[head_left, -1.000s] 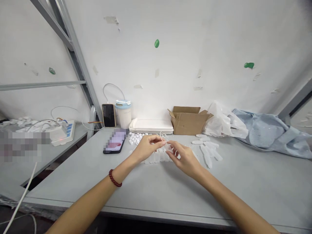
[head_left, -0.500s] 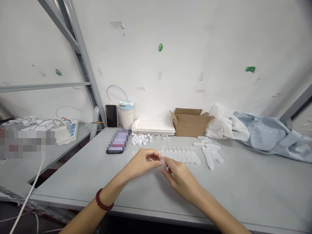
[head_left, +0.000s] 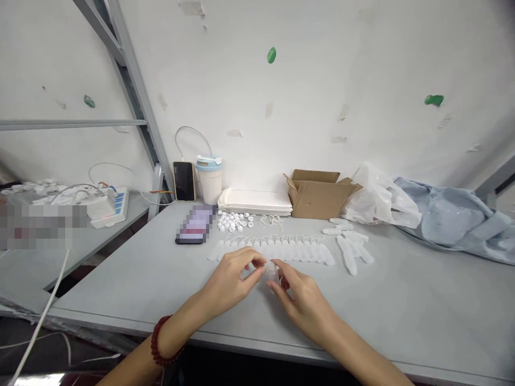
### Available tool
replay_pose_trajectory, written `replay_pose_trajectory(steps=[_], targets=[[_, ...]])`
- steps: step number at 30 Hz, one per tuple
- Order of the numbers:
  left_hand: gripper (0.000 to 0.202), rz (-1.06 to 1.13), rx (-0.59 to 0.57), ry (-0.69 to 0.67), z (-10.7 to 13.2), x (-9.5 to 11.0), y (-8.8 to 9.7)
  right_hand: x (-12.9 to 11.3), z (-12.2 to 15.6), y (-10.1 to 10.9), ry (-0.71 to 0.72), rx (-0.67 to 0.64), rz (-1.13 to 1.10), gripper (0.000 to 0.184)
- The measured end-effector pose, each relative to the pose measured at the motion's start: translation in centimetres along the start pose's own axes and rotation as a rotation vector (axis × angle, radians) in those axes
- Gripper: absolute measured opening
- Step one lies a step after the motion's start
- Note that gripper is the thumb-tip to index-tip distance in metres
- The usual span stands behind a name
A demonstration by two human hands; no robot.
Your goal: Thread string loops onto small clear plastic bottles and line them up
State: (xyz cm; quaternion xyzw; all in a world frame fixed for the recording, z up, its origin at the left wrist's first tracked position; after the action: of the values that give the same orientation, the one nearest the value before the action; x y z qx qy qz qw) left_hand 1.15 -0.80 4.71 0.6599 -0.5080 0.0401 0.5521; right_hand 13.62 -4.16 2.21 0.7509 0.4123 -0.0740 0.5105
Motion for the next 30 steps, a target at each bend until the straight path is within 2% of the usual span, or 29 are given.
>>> replay_pose_trajectory(steps=[3, 6, 10, 13, 16, 19, 22, 25, 30], targets=[[0.023, -0.142, -0.055, -0.170, 0.9, 1.9, -0.3, 0.4, -0.2, 0.0, -0.067, -0.007, -0.054, 0.031], [0.037, -0.314, -0.113, -0.275, 1.7, 3.2, -1.1, 0.7, -0.4, 0.0, -0.147, -0.017, -0.153, 0.029], [0.037, -0.521, -0.038, -0.359, 2.1, 3.7, -2.1, 0.9, -0.4, -0.2, -0.245, -0.042, -0.284, 0.026], [0.036, -0.570, 0.011, -0.368, 2.0, 3.6, -2.5, 0.8, -0.5, -0.2, -0.263, -0.053, -0.349, 0.025], [0.036, -0.488, -0.033, -0.329, 1.8, 3.4, -2.0, 0.6, -0.5, -0.3, -0.263, -0.076, -0.392, 0.024], [0.040, -0.358, -0.150, -0.227, 1.8, 2.6, -0.3, 0.4, -0.5, -0.4, -0.249, -0.098, -0.406, 0.024], [0.041, -0.293, -0.322, -0.116, 2.6, 1.0, 1.8, 0.3, -0.5, -0.3, -0.246, -0.101, -0.370, 0.024], [0.038, -0.304, -0.374, 0.010, 3.7, -1.2, 4.0, 0.2, -0.4, -0.3, -0.251, -0.114, -0.355, 0.024], [0.036, -0.296, -0.438, 0.118, 5.0, -3.9, 4.4, 0.2, -0.3, -0.2, -0.266, -0.126, -0.320, 0.023]])
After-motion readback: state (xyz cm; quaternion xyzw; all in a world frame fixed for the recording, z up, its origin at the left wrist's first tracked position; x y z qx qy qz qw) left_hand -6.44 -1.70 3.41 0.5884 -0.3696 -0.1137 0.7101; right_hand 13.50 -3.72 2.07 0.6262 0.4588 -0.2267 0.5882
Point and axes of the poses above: each hand's wrist, its own z-axis away from the middle knuckle, its own y-axis out of the back of the hand, x = y × z, the point moved 7 cm from there along -z, towards the middle knuckle, and after that the axes turned 3 degrees about -z, right-handed, at the moved point
